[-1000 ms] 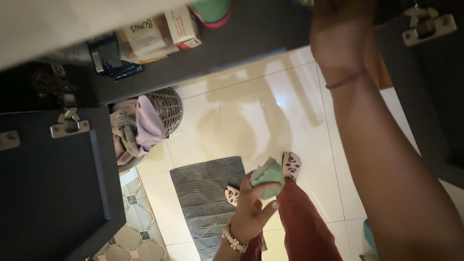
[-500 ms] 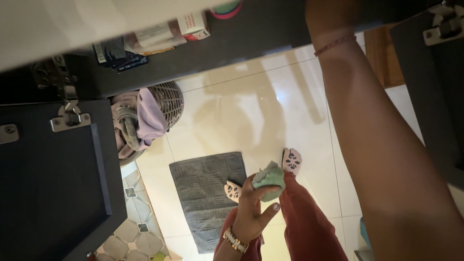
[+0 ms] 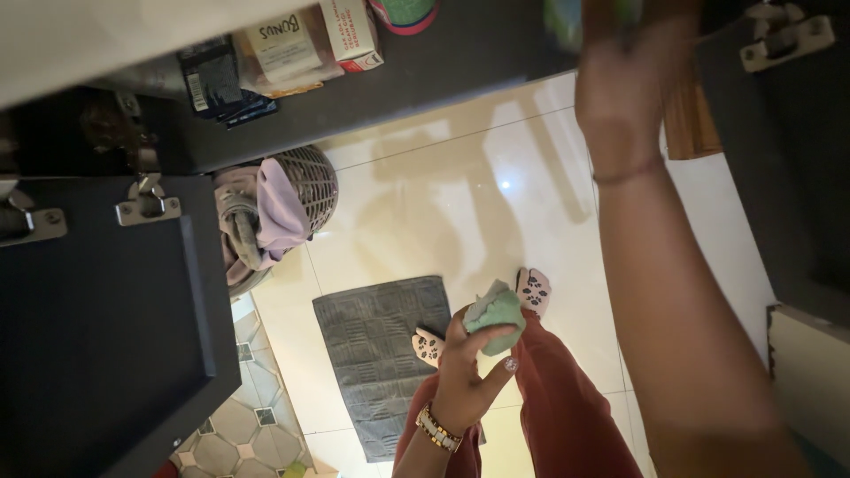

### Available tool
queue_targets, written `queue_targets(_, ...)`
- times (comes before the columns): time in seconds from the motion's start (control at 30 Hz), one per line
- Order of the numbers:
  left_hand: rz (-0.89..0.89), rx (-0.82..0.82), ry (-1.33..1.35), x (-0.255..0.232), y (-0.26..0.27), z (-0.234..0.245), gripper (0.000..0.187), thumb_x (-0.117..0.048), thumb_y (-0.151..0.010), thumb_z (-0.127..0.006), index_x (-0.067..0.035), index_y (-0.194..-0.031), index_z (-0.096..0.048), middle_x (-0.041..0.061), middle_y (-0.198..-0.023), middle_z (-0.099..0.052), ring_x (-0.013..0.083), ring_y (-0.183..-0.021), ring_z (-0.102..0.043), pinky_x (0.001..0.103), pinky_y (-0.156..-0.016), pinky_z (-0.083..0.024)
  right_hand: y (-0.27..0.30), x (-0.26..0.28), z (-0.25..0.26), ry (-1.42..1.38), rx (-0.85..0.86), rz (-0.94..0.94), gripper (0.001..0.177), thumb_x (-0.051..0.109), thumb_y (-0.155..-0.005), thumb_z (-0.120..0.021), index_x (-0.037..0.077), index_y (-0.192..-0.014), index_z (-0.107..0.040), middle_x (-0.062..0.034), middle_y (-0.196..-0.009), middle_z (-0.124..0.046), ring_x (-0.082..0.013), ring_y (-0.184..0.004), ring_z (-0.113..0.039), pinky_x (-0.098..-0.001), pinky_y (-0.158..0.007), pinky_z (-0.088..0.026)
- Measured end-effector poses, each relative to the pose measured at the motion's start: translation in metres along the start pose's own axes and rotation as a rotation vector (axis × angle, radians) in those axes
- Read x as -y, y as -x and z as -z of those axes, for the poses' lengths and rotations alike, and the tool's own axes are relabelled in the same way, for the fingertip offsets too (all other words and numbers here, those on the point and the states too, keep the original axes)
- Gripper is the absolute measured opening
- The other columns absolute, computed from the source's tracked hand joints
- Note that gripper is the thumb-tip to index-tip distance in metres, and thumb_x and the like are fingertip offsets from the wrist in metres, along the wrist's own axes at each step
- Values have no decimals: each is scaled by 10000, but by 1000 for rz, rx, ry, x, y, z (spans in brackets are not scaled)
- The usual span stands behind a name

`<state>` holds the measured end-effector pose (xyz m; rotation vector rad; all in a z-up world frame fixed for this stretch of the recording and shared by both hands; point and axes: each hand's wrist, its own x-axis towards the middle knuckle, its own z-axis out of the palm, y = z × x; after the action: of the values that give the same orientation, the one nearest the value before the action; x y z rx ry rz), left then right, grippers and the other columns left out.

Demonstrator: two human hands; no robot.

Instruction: The person organizes items in a bathroom cabinet under the sink. They move several bottles and tubes, including a purple bottle and a spray bottle, from the sink area into the cabinet and rearrange them on the shelf.

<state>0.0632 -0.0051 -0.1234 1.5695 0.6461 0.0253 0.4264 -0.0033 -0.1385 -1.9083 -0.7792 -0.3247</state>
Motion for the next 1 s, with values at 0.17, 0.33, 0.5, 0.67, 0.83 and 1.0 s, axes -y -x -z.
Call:
queue_targets(0.17,2,14,5,2,21,1,379,-147,-838,-788,-90,-1210,-741,143,-1393,-515,324,-1323,-526,433,-1124,-442,31,30,37,-421,81,-264,524,33,-1173,-621,-28,-1556,-267,-141,-1575,-410,-222,-1456,-387,-341,-1271,-279)
queue_targets(0.33,112,-71,10,-6,34,4,380,-139,-841,-755,-101,-1217,-718,130,-1397,-476,311,-1338,-509,421,-1105,-453,57,68,77,-824,75,-719,521,122,-1090,-548,33,-1561,-345,-78,-1502,-478,-177,-1369,-479,-383,-1193,-400)
queue_targets(0.5,77,-217,-134,-28,39,16,391,-126,-905,-711,-81,-1293,-696,146,-1386,-497,305,-1306,-520,414,-1075,-461,112,104,116,-1147,165,-1002,559,203,-1020,-565,42,-1514,-359,-76,-1484,-507,-226,-1427,-455,-443,-1206,-345)
queue_targets(0.67,110,-221,64,-72,47,37,426,-220,-910,-645,-102,-1318,-682,119,-1404,-483,273,-1270,-562,374,-1007,-537,177,127,162,-1360,319,-1240,699,172,-938,-638,19,-1553,-343,-129,-1459,-512,-275,-1370,-478,-474,-1141,-360)
queue_targets(0.83,-95,-159,225,-144,70,56,672,-441,-824,-700,-68,-1380,-641,105,-1359,-560,238,-1220,-579,339,-966,-500,237,162,194,-1383,603,-1325,773,47,-862,-697,1,-1545,-337,-168,-1533,-464,-283,-1391,-466,-459,-1153,-356)
queue_targets(1.0,-19,-50,392,-203,80,53,758,-483,-799,-795,-39,-1378,-589,122,-1393,-573,244,-1275,-582,361,-1072,-482,232,182,178,-914,1066,-1278,724,53,-860,-716,48,-1513,-404,-100,-1474,-520,-238,-1328,-522,-422,-1127,-400)
